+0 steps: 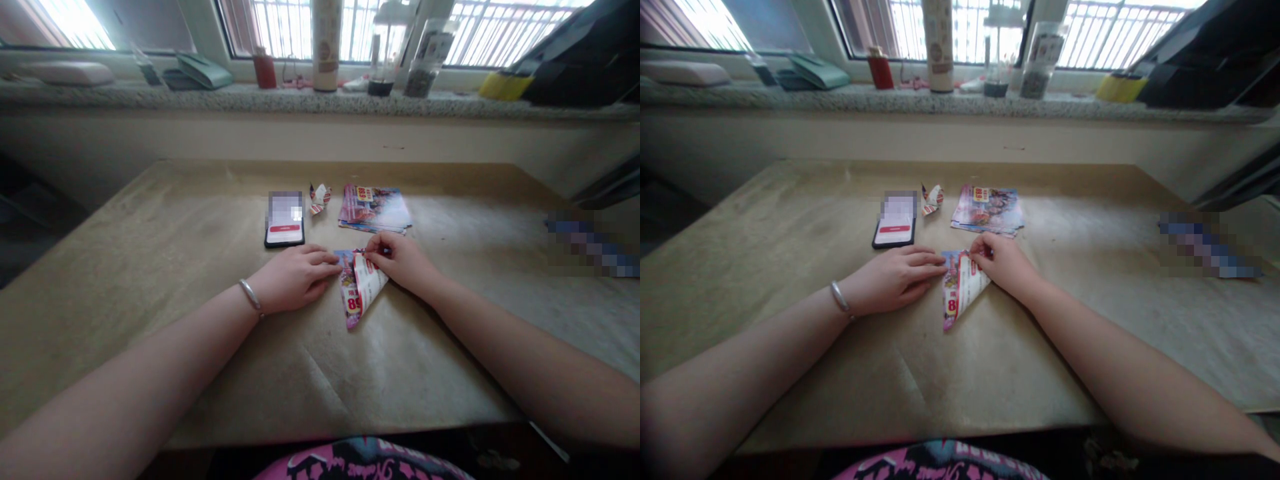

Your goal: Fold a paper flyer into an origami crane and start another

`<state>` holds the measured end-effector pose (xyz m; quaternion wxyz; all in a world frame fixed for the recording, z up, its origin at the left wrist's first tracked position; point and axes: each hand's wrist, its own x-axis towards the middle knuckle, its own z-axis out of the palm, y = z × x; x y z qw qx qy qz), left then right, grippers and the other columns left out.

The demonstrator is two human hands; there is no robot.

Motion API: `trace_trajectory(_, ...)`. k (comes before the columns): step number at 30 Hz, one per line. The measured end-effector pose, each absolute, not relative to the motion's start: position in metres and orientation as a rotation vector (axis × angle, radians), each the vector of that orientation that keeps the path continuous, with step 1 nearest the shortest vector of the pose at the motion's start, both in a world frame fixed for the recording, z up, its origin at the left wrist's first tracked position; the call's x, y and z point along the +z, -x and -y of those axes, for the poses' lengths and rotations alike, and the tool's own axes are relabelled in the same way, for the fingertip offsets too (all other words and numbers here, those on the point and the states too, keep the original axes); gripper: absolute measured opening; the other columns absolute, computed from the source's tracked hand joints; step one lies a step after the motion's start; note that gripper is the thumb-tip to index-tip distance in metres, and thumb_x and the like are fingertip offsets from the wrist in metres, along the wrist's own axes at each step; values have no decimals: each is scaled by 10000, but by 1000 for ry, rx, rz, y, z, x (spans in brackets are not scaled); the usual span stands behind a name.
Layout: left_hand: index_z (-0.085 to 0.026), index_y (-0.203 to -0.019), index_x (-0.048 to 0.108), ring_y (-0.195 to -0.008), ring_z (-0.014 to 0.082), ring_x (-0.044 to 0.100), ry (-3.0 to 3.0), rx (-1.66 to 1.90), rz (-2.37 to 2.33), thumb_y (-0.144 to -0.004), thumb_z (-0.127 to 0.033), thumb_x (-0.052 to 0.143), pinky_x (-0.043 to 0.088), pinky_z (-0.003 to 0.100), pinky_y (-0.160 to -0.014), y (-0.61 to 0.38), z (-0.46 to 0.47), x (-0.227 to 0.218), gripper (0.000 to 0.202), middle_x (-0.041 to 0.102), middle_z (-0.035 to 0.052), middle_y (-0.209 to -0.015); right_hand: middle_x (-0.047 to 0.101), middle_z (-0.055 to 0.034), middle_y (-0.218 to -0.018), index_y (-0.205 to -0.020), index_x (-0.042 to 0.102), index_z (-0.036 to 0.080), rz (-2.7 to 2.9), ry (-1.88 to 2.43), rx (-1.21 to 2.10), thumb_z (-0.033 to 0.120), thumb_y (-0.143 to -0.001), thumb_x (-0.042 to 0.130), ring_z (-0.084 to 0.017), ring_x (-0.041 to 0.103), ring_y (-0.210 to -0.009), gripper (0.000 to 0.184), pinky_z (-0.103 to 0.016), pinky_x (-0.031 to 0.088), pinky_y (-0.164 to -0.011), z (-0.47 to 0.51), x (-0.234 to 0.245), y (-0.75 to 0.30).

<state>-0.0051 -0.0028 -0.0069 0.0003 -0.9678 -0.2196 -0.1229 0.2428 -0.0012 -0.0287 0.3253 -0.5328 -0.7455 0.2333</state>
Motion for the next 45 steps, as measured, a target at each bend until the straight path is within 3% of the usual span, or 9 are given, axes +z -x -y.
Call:
trace_trajectory(16, -194, -1190, 641, -1098, 228, 571, 3058, -400, 723, -901, -232, 490, 490, 393, -960, 6, 1, -9, 329, 620, 94, -1210, 672, 6, -714, -766, 649, 197, 1977, 1474, 638, 168, -743, 615, -129, 580, -637, 50, -244, 411, -578, -20, -30, -213)
trace_trajectory(29, -134, -1186, 557, -1047, 203, 607, 3118, -439, 904, -837, -132, 493, 515, 339, -917, 6, 2, -6, 355, 641, 106, -1128, 660, 9, -696, -762, 627, 199, 2027, 1410, 559, 166, -752, 596, -134, 583, -646, 47, -241, 396, -580, -21, -34, -211)
trace_trajectory(37, -210, -1195, 629, -1073, 187, 595, 3044, -456, 724, -909, -145, 436, 517, 322, -908, 7, 1, -14, 351, 625, 94, -1181, 643, -8, -700, -695, 598, 196, 2096, 1440, 400, 167, -753, 587, -144, 558, -642, 66, -251, 380, -583, -17, -26, -207)
trace_trajectory(45, -218, -1178, 641, -965, 177, 603, 3001, -427, 774, -910, -158, 441, 523, 312, -834, 6, 3, -15, 339, 619, 92, -1118, 601, -31, -752, -708, 618, 182, 2194, 1369, 279, 123, -758, 578, -151, 545, -694, 86, -255, 393, -626, -17, -25, -206)
